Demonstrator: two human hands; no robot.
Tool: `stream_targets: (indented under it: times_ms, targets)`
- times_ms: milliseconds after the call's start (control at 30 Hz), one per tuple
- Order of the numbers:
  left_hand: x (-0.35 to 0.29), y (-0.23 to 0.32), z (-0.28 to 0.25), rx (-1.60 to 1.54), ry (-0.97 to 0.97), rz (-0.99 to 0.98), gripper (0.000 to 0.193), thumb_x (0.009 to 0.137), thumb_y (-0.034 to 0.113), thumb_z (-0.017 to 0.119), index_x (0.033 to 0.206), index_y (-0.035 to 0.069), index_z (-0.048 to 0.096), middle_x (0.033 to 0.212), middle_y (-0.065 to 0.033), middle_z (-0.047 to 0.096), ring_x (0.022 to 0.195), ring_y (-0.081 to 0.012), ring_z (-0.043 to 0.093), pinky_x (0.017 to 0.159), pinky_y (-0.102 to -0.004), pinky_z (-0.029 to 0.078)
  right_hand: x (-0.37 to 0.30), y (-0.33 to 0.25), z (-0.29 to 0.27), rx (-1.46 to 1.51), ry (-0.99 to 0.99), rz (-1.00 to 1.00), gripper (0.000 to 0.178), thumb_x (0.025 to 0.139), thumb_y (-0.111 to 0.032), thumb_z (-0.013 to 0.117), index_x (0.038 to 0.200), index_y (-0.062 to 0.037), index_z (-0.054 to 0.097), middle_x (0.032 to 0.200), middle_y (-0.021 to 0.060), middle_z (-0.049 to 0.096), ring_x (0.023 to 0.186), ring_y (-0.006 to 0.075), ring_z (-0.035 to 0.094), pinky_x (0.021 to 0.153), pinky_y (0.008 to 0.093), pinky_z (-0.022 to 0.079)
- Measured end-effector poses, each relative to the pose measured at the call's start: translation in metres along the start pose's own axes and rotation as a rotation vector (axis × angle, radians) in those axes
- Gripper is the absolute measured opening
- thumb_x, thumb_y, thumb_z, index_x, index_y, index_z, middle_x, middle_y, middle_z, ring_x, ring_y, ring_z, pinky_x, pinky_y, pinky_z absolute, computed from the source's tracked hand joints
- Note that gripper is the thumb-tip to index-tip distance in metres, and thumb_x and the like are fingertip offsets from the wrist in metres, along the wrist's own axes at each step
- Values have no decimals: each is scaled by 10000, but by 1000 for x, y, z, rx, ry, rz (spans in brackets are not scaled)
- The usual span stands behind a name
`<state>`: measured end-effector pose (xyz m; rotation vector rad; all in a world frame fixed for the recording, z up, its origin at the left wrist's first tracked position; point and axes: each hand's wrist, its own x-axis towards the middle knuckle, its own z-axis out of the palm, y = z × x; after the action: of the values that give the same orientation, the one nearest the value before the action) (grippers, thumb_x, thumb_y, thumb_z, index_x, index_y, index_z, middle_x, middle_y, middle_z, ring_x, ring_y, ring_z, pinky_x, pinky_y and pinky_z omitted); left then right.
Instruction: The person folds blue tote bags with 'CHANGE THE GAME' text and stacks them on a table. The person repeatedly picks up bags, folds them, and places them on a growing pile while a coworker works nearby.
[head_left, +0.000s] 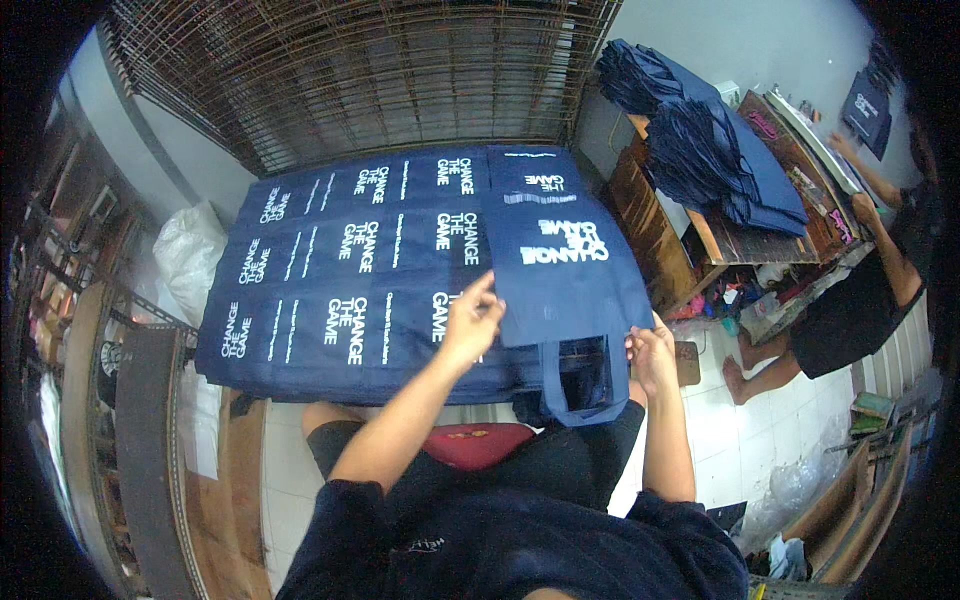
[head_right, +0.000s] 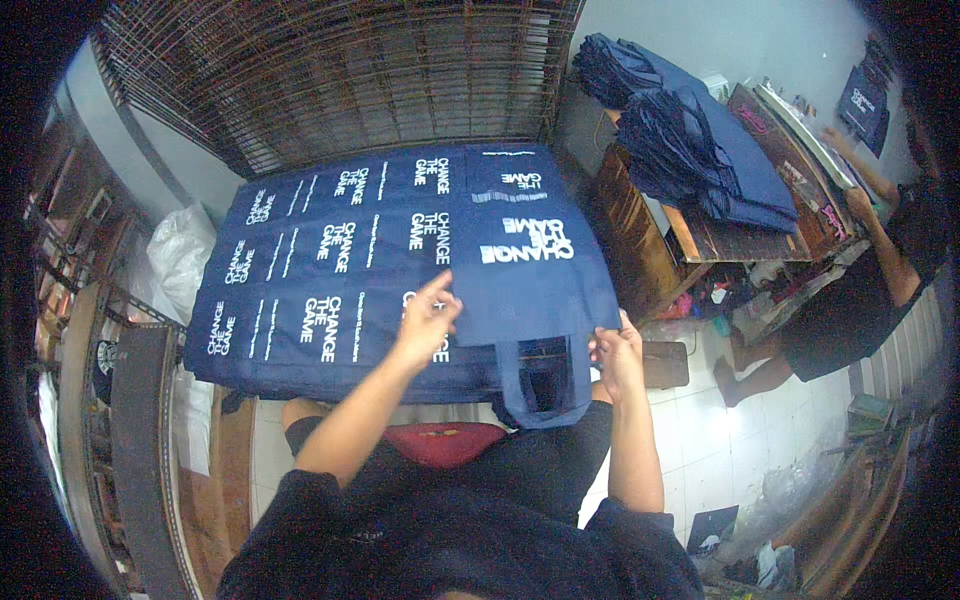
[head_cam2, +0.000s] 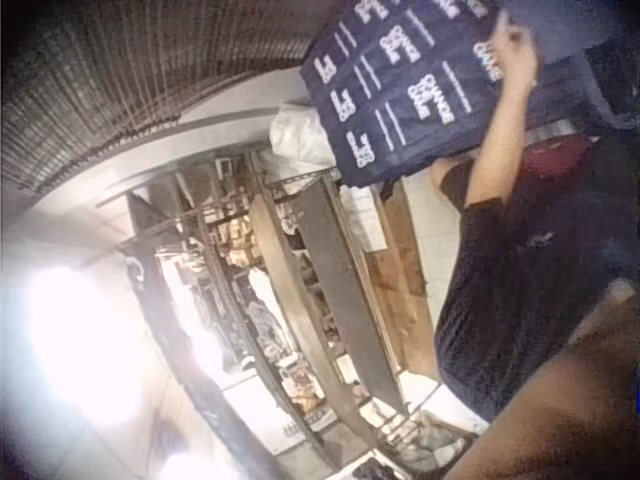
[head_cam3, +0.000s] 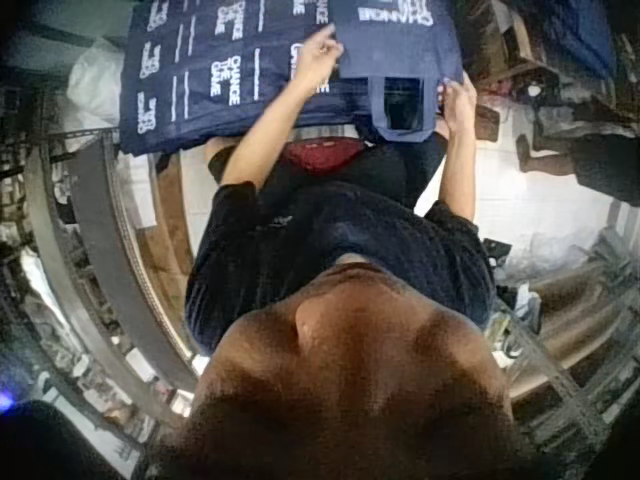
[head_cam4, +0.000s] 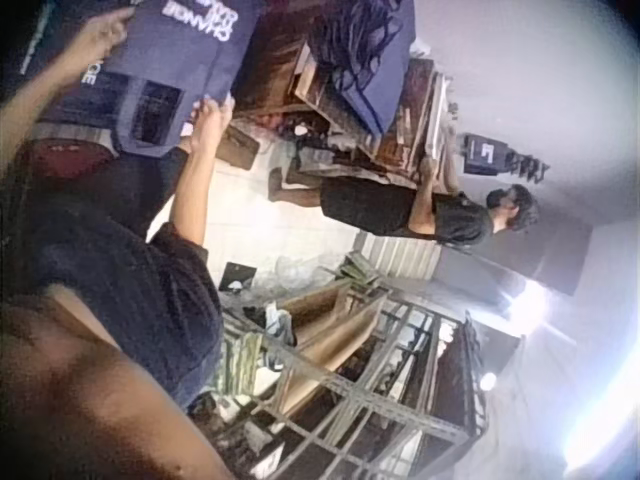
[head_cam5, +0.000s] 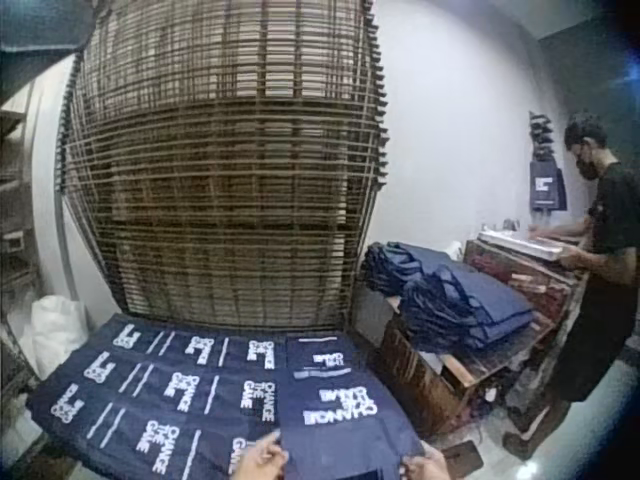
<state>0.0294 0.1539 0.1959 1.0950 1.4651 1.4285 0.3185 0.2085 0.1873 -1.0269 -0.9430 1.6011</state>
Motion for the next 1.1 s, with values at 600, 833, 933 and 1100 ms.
stream_targets:
  times_ms: [600, 833, 933, 1100]
  targets:
    - [-7, -94, 32, 532, -6, 49, 501, 751, 84, 581, 1224, -56, 492, 697, -120, 643, 589, -220, 627, 599, -331, 491, 16, 89, -56, -347, 329, -10, 395, 770, -29, 471, 1160, 3, 522, 721, 83, 586, 516, 119, 530, 424, 236, 411]
    - [-1, -94, 36, 529, -16, 35, 487, 760, 82, 589, 1220, -49, 500, 712, -117, 653, 557, -202, 623, 593, -311, 490, 16, 87, -56, -297, 395, 27, 401, 769, -43, 484, 1165, -10, 534, 715, 79, 589, 515, 118, 531, 427, 236, 409]
    - [5, -101, 32, 541, -50, 29, 485, 761, 80, 591, 1222, -42, 503, 703, -123, 653, 571, -206, 630, 604, -320, 491, 15, 85, -53, -318, 384, 27, 395, 779, -51, 479, 1168, -18, 538, 708, 74, 588, 508, 115, 526, 430, 236, 409]
    - [7, -106, 31, 533, -98, -53, 508, 793, 53, 594, 1270, -49, 450, 769, -88, 642, 592, -135, 611, 584, -273, 485, 11, 87, -54, -312, 379, 53, 390, 798, -69, 470, 1181, -37, 538, 708, 57, 571, 532, 102, 517, 441, 224, 395]
